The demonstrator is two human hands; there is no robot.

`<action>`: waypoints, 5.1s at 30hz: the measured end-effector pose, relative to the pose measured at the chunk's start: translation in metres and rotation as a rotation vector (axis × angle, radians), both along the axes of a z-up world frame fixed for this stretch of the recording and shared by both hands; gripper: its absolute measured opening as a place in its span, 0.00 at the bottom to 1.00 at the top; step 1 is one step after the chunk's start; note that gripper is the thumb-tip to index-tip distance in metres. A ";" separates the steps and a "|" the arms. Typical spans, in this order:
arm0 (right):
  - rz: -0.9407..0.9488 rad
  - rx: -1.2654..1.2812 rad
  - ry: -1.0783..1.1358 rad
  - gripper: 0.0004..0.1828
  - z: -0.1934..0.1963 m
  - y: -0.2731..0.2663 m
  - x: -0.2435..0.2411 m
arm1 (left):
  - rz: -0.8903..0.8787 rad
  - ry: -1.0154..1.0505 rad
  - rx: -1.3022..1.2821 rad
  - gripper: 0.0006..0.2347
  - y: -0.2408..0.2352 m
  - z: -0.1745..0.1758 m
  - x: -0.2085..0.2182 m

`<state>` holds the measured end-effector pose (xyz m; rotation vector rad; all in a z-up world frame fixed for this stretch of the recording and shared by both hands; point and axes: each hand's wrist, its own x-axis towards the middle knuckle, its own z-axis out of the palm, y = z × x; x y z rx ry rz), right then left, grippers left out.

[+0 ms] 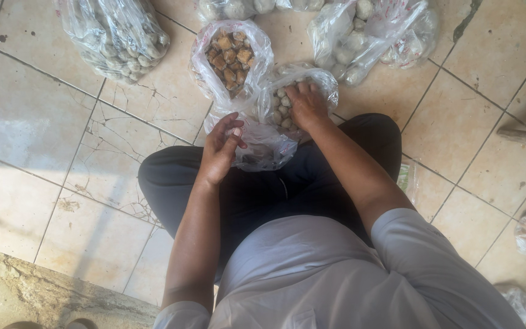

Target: The person sits on a tiled floor and sorts small round food items from larger plastic bags into smaller clear bags. They open bags, transfer the contents by hand, and place the filled bags on the floor.

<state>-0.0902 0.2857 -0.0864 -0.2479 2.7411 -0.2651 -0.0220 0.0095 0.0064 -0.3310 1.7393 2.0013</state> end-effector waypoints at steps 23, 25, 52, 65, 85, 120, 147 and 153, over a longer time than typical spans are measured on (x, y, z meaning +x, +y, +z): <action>-0.784 -1.627 -0.861 0.11 0.023 0.041 0.018 | 0.042 0.005 0.131 0.24 -0.005 -0.004 0.003; -0.606 -1.948 -1.088 0.12 0.043 0.032 0.042 | 0.030 0.051 0.170 0.25 -0.007 -0.003 0.003; -0.161 -0.612 -0.530 0.47 0.068 -0.048 0.108 | -0.101 0.088 0.312 0.40 -0.041 0.039 0.021; -0.105 -0.423 0.148 0.20 0.011 0.029 0.004 | -0.179 0.061 0.263 0.37 -0.028 0.031 0.008; 0.241 -0.116 -0.087 0.33 -0.060 0.004 -0.019 | -0.143 0.026 0.270 0.39 -0.024 0.021 -0.001; 0.038 -0.343 -0.157 0.20 -0.014 0.012 0.009 | -0.146 -0.040 0.559 0.40 -0.035 0.020 0.007; -0.396 -0.774 -0.416 0.15 -0.011 0.025 -0.003 | -0.113 -0.044 0.500 0.40 -0.033 0.015 0.001; -0.472 -1.665 -0.908 0.22 0.072 0.040 0.060 | -0.075 -0.004 0.504 0.41 -0.029 0.015 0.002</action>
